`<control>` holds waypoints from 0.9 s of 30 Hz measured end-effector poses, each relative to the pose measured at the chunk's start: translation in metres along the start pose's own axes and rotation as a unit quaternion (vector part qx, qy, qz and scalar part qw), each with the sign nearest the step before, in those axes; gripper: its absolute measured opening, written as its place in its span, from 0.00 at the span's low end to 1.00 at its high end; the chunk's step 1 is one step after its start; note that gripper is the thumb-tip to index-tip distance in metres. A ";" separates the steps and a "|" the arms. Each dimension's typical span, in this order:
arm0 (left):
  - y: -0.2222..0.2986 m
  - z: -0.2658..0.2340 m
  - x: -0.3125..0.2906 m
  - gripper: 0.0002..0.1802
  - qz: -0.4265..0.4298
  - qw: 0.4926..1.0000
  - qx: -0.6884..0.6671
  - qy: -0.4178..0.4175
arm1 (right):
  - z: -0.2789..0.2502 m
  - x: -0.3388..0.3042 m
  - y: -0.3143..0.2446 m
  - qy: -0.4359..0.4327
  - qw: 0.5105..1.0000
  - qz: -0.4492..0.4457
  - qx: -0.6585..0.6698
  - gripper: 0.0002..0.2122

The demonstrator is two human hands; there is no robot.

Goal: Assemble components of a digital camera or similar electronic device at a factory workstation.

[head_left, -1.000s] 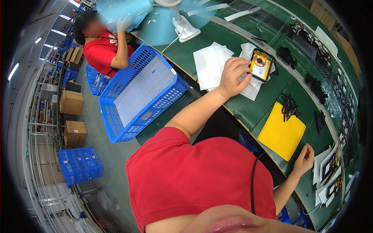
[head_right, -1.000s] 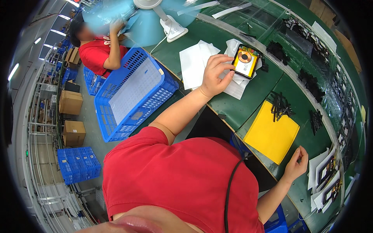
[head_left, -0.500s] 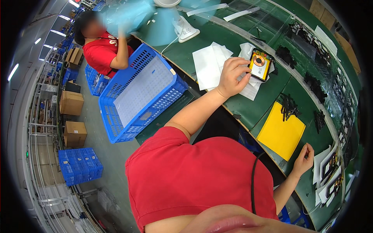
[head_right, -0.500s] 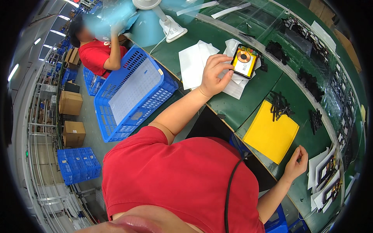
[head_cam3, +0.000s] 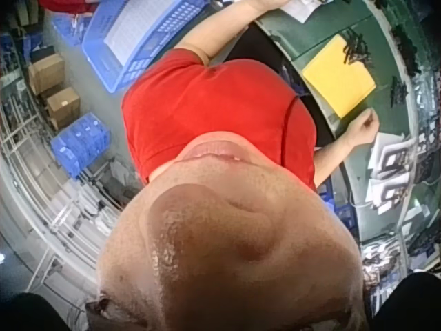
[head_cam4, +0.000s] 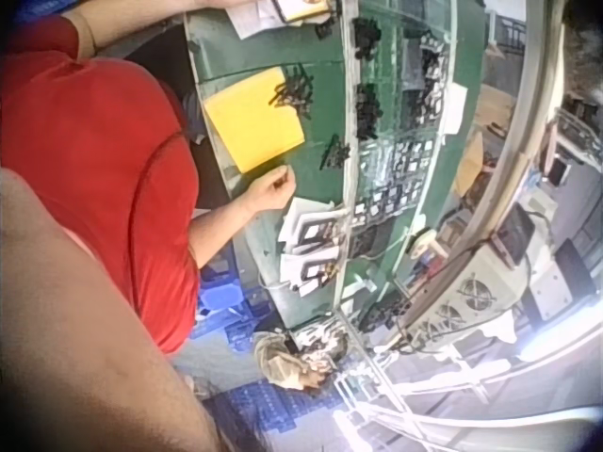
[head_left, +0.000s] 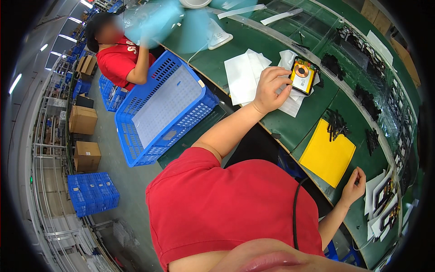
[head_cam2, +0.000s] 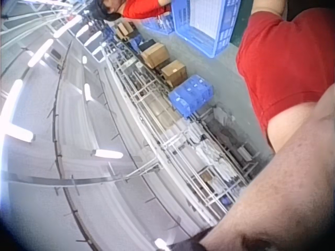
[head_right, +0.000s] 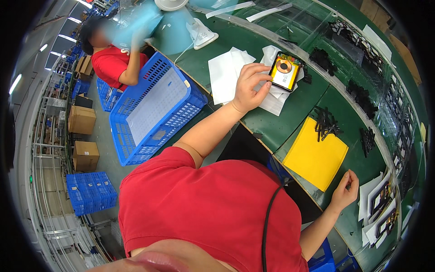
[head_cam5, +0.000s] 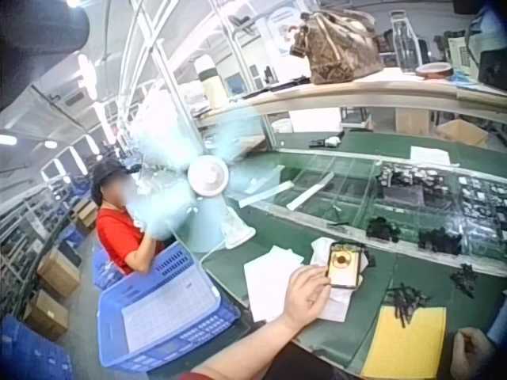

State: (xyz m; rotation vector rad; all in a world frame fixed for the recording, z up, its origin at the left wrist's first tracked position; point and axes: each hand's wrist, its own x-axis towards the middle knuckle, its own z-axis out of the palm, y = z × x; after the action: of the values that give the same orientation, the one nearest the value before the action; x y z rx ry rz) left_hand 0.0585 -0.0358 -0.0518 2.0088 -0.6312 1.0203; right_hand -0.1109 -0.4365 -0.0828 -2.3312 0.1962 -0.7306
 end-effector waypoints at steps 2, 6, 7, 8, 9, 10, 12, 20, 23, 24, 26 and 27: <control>-0.001 0.000 -0.001 0.07 0.000 1.000 0.001 0.001 | 0.000 0.000 0.000 0.000 1.000 0.001 0.001 0.06; 0.000 0.000 0.000 0.07 0.000 1.000 -0.002 0.001 | 0.001 0.000 0.000 0.006 1.000 -0.002 0.014 0.06; -0.001 0.000 0.000 0.07 -0.001 1.000 0.000 0.002 | 0.001 0.000 -0.001 0.006 1.000 -0.002 0.014 0.06; -0.001 0.000 0.000 0.06 -0.002 1.000 0.001 0.003 | 0.001 0.000 -0.001 0.004 1.000 -0.003 0.010 0.06; -0.001 0.000 0.000 0.06 -0.002 1.000 0.000 0.003 | 0.000 0.000 -0.002 0.003 1.000 -0.003 0.006 0.06; -0.001 0.000 0.000 0.06 -0.001 1.000 0.001 0.002 | 0.000 0.000 -0.001 0.003 1.000 -0.002 0.006 0.06; 0.000 0.000 0.000 0.06 -0.001 1.000 0.002 0.002 | 0.000 0.000 0.001 0.004 1.000 0.001 0.000 0.06; 0.000 -0.001 0.001 0.06 0.001 1.000 0.001 0.006 | 0.000 0.000 -0.001 0.003 1.000 -0.005 -0.007 0.07; 0.001 -0.001 0.000 0.06 -0.004 1.000 0.000 0.006 | 0.000 0.000 -0.002 0.004 1.000 -0.007 -0.006 0.07; 0.000 -0.001 0.000 0.06 -0.004 1.000 0.000 0.006 | 0.000 0.000 -0.002 0.004 1.000 -0.006 -0.003 0.07; 0.000 -0.001 0.000 0.06 -0.005 1.000 -0.001 0.007 | 0.000 0.001 -0.003 0.002 1.000 -0.002 -0.002 0.07; 0.000 -0.001 0.000 0.06 -0.004 1.000 -0.001 0.007 | 0.000 0.000 -0.002 0.002 1.000 0.003 -0.001 0.07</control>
State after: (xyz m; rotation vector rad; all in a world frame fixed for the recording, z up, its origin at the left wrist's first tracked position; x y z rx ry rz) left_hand 0.0582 -0.0349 -0.0514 1.9996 -0.6160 1.0264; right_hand -0.1107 -0.4348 -0.0813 -2.3304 0.2049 -0.7326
